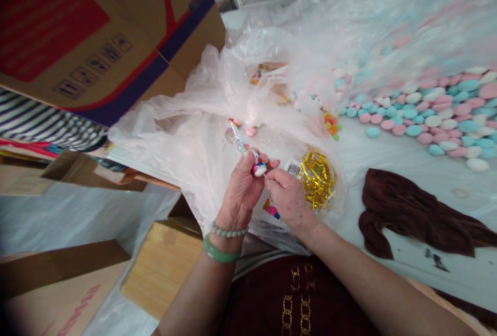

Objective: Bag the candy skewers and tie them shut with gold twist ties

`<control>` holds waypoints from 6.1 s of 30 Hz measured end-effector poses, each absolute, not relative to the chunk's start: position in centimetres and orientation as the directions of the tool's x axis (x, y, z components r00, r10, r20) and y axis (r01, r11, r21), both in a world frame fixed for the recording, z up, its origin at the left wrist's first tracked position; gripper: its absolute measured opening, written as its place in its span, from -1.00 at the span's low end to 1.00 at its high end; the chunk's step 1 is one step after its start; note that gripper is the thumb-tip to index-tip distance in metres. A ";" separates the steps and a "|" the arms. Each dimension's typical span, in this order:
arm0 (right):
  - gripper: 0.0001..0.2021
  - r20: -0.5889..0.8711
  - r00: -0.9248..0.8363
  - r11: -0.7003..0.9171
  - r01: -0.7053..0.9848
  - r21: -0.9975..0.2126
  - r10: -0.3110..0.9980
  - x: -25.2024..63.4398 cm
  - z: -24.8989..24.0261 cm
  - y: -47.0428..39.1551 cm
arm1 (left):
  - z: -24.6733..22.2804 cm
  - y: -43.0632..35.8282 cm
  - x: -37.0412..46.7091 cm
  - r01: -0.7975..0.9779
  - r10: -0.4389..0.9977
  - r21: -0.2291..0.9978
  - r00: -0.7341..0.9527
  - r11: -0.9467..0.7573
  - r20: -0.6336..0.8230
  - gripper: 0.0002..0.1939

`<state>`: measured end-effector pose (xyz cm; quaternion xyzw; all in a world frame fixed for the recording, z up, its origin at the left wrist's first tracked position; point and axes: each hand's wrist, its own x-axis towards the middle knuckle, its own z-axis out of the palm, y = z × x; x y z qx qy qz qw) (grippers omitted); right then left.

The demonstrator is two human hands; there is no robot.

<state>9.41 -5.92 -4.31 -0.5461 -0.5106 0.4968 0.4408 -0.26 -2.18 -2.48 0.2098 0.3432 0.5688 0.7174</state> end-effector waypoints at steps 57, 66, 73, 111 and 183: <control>-0.83 -0.099 -0.084 -0.079 0.221 -0.972 0.992 10.6 -4.3 -6.4 | -1.9 -0.3 -2.8 -0.739 0.930 0.652 -0.098 0.172 -0.356 -0.89; -0.87 -0.345 -0.152 -0.370 -0.186 -0.910 0.926 10.3 -4.3 -6.3 | -2.0 -0.3 -3.3 -0.753 0.916 0.589 0.045 0.294 -0.399 -0.83; -0.87 -0.346 -0.160 -0.373 -0.195 -0.907 0.925 10.0 -4.5 -6.4 | -2.4 -1.1 -1.7 -0.706 0.903 0.653 -0.045 0.273 -0.426 -0.80; -0.77 0.453 -0.016 0.347 0.666 -0.660 0.892 10.4 -2.8 -7.9 | 1.3 -3.0 0.0 -0.665 0.931 0.665 0.134 0.338 -0.339 -0.63; -0.60 0.279 -0.612 0.659 0.743 -0.119 0.740 9.6 -0.7 2.0 | -0.9 5.7 -3.9 -0.842 0.767 0.452 -0.074 0.294 -0.637 -0.88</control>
